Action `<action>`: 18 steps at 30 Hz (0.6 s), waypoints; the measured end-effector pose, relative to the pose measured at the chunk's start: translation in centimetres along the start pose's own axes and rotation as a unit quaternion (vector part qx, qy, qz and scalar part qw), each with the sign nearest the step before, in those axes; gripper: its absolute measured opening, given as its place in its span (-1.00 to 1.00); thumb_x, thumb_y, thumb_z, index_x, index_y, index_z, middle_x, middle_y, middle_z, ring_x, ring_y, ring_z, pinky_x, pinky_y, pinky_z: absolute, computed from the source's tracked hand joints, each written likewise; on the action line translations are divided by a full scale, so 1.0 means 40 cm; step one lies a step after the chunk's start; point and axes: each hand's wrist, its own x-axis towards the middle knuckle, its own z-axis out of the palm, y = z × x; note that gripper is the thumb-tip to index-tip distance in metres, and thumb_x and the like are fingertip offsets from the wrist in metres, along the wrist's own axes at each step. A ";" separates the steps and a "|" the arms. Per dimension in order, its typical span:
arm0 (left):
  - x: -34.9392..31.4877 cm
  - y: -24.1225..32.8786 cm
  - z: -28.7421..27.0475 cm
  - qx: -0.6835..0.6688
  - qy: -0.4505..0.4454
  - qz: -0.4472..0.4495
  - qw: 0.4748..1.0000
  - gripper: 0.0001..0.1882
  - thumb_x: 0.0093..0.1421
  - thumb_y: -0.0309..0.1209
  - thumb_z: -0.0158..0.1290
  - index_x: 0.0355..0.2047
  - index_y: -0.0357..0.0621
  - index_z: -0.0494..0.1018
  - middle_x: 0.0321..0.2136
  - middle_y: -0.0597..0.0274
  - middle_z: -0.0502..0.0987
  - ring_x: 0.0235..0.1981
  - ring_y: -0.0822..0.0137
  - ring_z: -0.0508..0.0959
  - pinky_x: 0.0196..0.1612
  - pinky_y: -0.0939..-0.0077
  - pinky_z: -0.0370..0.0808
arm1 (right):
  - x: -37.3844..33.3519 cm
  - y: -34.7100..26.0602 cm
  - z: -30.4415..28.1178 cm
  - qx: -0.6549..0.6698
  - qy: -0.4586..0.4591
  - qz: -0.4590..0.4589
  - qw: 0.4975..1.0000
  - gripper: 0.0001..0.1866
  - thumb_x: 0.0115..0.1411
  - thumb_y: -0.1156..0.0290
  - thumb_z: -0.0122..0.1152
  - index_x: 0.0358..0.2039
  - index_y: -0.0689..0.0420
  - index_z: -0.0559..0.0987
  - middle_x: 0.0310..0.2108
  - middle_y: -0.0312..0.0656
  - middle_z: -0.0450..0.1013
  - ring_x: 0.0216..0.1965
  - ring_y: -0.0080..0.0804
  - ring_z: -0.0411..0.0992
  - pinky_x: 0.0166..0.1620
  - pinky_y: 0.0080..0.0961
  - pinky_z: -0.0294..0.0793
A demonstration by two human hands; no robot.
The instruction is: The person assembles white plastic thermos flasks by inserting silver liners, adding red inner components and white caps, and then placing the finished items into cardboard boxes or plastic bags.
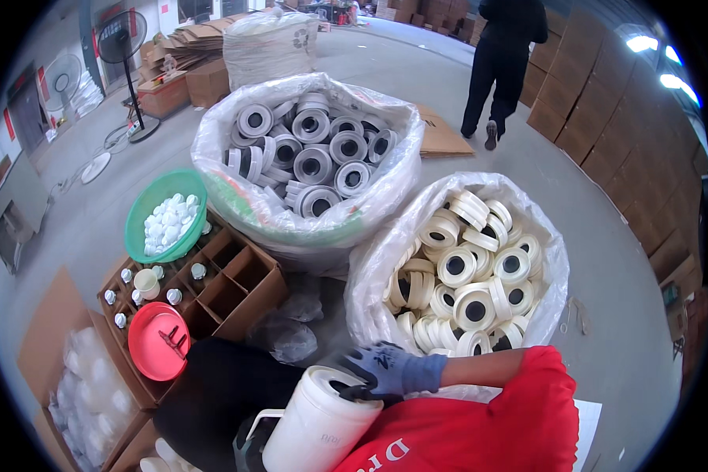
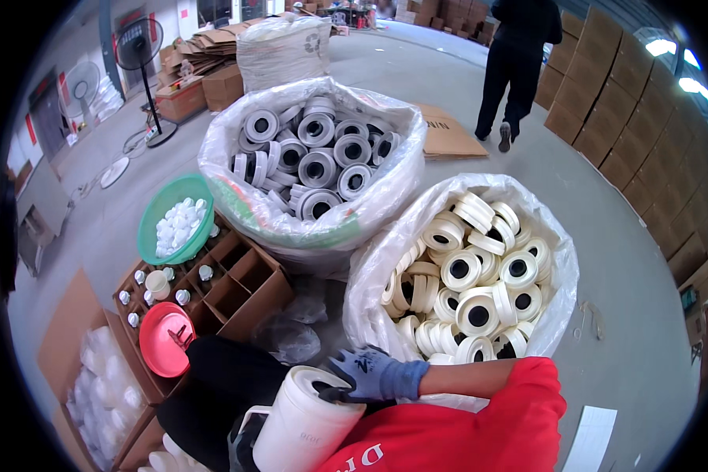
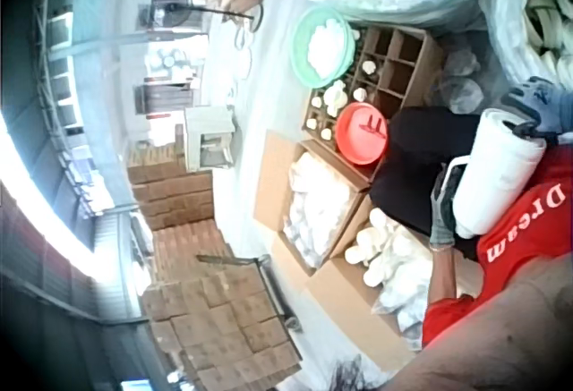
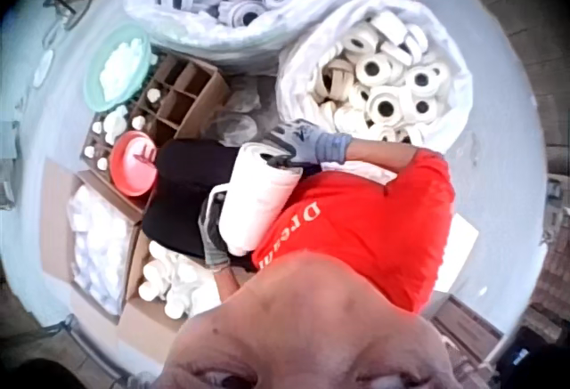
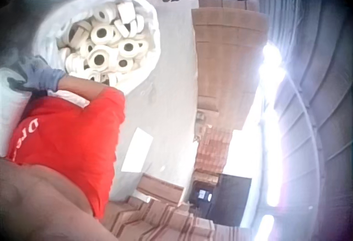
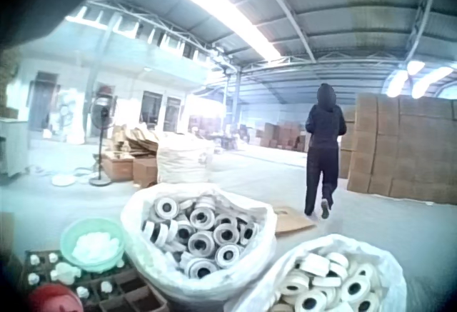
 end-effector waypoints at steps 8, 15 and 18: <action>0.044 0.007 -0.062 -0.021 0.027 0.002 0.999 -0.65 0.24 -0.29 -0.08 -0.22 -0.36 0.53 -0.18 0.04 0.58 -0.12 0.21 0.55 0.05 0.35 0.40 | 0.187 -0.086 0.053 0.283 0.132 -0.399 0.862 -0.46 0.29 0.11 0.05 0.19 0.11 0.34 0.28 -0.06 0.12 0.33 -0.09 0.02 0.34 -0.24 -0.02; 0.113 0.035 -0.079 -0.076 -0.006 0.006 0.997 -0.66 0.21 -0.30 -0.04 -0.24 -0.37 0.54 -0.20 0.03 0.59 -0.13 0.21 0.56 0.04 0.34 0.42 | 0.232 -0.109 -0.109 0.343 0.127 -0.241 0.899 -0.40 0.29 -0.01 -0.04 0.24 0.04 0.30 0.25 -0.03 0.17 0.29 -0.11 0.08 0.27 -0.20 0.07; 0.115 0.037 -0.091 -0.092 -0.006 0.002 0.996 -0.66 0.20 -0.30 -0.03 -0.25 -0.38 0.54 -0.21 0.03 0.60 -0.14 0.22 0.57 0.04 0.34 0.42 | 0.215 -0.169 -0.205 0.122 0.126 -0.501 0.848 -0.23 0.15 -0.18 0.04 0.30 -0.07 0.24 0.32 0.06 0.03 0.33 0.14 -0.06 0.29 0.13 -0.13</action>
